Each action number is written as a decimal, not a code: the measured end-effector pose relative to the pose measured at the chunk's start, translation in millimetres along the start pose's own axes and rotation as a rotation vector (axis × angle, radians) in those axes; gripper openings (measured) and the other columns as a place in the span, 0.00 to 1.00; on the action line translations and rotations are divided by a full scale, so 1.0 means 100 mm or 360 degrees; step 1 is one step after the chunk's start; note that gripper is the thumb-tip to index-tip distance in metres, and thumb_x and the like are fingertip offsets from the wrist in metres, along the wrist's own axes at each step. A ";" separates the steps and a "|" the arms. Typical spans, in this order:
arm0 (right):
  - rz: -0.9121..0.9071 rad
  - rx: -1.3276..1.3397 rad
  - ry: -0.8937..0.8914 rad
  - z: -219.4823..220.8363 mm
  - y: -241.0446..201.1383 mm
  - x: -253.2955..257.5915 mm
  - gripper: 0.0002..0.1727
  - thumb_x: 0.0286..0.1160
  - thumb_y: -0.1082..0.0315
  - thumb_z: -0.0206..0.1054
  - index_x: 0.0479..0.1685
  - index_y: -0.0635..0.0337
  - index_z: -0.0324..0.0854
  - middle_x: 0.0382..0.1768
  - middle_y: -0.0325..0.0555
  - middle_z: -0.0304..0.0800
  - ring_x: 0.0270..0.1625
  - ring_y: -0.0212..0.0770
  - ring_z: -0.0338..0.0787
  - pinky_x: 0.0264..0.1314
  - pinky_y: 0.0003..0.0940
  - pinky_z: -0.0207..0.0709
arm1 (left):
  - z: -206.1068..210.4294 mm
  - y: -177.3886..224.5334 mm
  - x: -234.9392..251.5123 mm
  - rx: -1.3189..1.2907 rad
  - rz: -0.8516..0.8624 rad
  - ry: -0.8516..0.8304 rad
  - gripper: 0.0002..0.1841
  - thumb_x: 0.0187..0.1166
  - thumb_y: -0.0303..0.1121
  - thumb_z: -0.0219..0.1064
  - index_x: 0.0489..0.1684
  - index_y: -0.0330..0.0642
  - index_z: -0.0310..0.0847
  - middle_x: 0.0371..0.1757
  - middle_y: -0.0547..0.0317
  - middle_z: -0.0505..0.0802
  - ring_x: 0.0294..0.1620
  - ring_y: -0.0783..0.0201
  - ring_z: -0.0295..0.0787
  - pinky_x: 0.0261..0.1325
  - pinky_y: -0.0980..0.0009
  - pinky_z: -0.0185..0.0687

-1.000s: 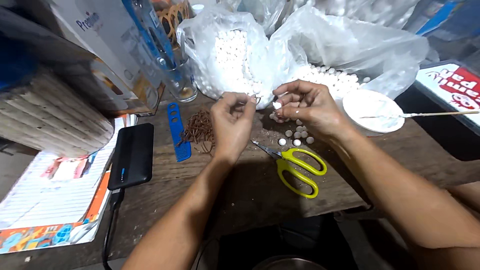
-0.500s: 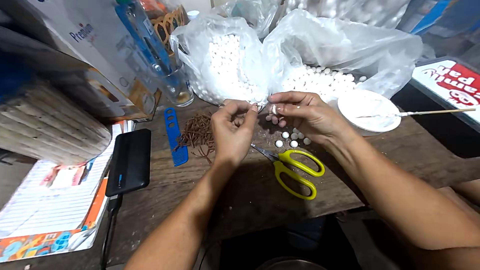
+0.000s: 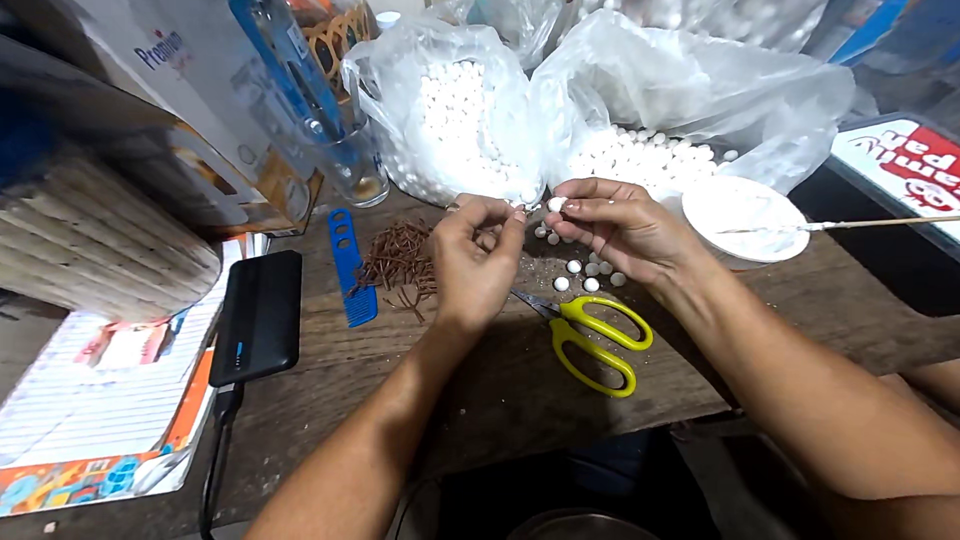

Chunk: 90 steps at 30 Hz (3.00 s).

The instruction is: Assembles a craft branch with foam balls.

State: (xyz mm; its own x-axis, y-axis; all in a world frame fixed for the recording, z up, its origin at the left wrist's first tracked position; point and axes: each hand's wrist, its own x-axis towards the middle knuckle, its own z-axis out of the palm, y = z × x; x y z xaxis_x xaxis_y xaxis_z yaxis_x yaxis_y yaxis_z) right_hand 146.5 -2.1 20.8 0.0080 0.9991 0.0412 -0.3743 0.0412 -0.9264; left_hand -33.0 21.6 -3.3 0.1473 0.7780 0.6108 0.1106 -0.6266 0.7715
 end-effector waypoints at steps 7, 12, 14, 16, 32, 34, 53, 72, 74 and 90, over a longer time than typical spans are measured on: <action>-0.0166 -0.0138 -0.0026 0.00 0.05 -0.01 0.16 0.72 0.88 0.58 0.39 0.63 0.90 0.33 0.40 0.95 0.35 0.31 0.95 0.46 0.25 0.91 | 0.01 0.00 -0.02 0.0042 0.0058 0.0001 0.02 0.75 0.22 0.68 0.34 0.34 0.86 0.38 0.59 0.86 0.31 0.82 0.78 0.31 0.90 0.73; -0.0219 -0.0172 -0.0019 -0.01 0.06 0.00 0.15 0.71 0.88 0.59 0.40 0.63 0.90 0.33 0.40 0.96 0.36 0.31 0.95 0.47 0.26 0.91 | 0.02 0.00 -0.02 0.0089 0.0103 0.0006 0.03 0.75 0.22 0.69 0.33 0.33 0.87 0.38 0.57 0.86 0.32 0.82 0.79 0.32 0.90 0.74; -0.0226 -0.0180 -0.0014 -0.01 0.06 0.00 0.15 0.71 0.88 0.59 0.40 0.63 0.90 0.32 0.40 0.96 0.35 0.31 0.95 0.47 0.25 0.91 | 0.02 0.00 -0.02 0.0110 0.0110 0.0006 0.03 0.75 0.22 0.69 0.32 0.33 0.87 0.38 0.57 0.86 0.32 0.81 0.79 0.32 0.89 0.73; -0.0250 -0.0195 -0.0026 -0.01 0.07 0.00 0.15 0.70 0.88 0.60 0.39 0.63 0.90 0.32 0.39 0.96 0.35 0.30 0.95 0.46 0.25 0.91 | 0.02 0.00 -0.03 0.0116 0.0109 0.0000 0.03 0.75 0.22 0.69 0.32 0.34 0.87 0.38 0.58 0.86 0.33 0.81 0.80 0.32 0.90 0.73; -0.0432 -0.0404 -0.0057 -0.02 0.11 0.00 0.13 0.67 0.88 0.66 0.41 0.65 0.92 0.32 0.38 0.96 0.34 0.29 0.94 0.46 0.25 0.91 | 0.03 -0.03 -0.04 0.0313 0.0259 -0.0006 0.04 0.74 0.22 0.67 0.30 0.33 0.86 0.36 0.55 0.85 0.35 0.78 0.79 0.36 0.88 0.71; -0.0401 -0.0414 -0.0033 -0.01 0.11 -0.01 0.13 0.68 0.88 0.66 0.41 0.65 0.92 0.32 0.38 0.96 0.34 0.29 0.94 0.45 0.25 0.91 | 0.01 -0.01 -0.04 0.0342 0.0249 -0.0047 0.05 0.75 0.23 0.67 0.30 0.34 0.85 0.36 0.56 0.84 0.34 0.78 0.79 0.34 0.88 0.72; -0.0426 -0.0551 -0.0024 0.04 0.11 -0.04 0.09 0.69 0.85 0.68 0.38 0.66 0.91 0.28 0.36 0.95 0.29 0.28 0.93 0.38 0.23 0.91 | 0.04 -0.02 -0.06 0.0304 0.0252 -0.0016 0.05 0.75 0.23 0.65 0.29 0.33 0.84 0.39 0.55 0.85 0.36 0.77 0.79 0.37 0.87 0.72; -0.0327 -0.0420 0.0080 0.12 0.12 -0.07 0.09 0.74 0.84 0.66 0.35 0.65 0.90 0.25 0.37 0.94 0.26 0.28 0.93 0.35 0.23 0.91 | 0.05 -0.02 -0.08 0.0198 0.0156 -0.0032 0.04 0.75 0.23 0.65 0.31 0.33 0.83 0.40 0.57 0.85 0.35 0.80 0.79 0.37 0.89 0.74; -0.0375 -0.0492 0.0066 0.12 0.11 -0.08 0.08 0.75 0.83 0.66 0.36 0.65 0.89 0.26 0.37 0.94 0.27 0.28 0.93 0.35 0.24 0.91 | 0.04 -0.01 -0.08 0.0177 0.0111 -0.0034 0.04 0.75 0.22 0.65 0.31 0.34 0.83 0.40 0.58 0.85 0.35 0.80 0.79 0.36 0.89 0.74; -0.0764 -0.1038 -0.0022 0.08 0.15 -0.11 0.04 0.76 0.75 0.69 0.41 0.65 0.89 0.28 0.33 0.91 0.25 0.19 0.87 0.31 0.16 0.85 | 0.07 0.00 -0.11 -0.0031 -0.0009 0.0027 0.03 0.76 0.21 0.65 0.33 0.36 0.82 0.39 0.62 0.84 0.31 0.82 0.78 0.32 0.90 0.74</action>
State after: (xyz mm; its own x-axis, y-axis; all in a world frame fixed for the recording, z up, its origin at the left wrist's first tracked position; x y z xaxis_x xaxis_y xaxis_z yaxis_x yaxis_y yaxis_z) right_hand 133.2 -12.1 9.2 0.0171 0.8711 0.4907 0.2832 0.4665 -0.8380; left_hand -27.3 13.0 -11.3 0.1300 0.7822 0.6094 0.0924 -0.6215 0.7780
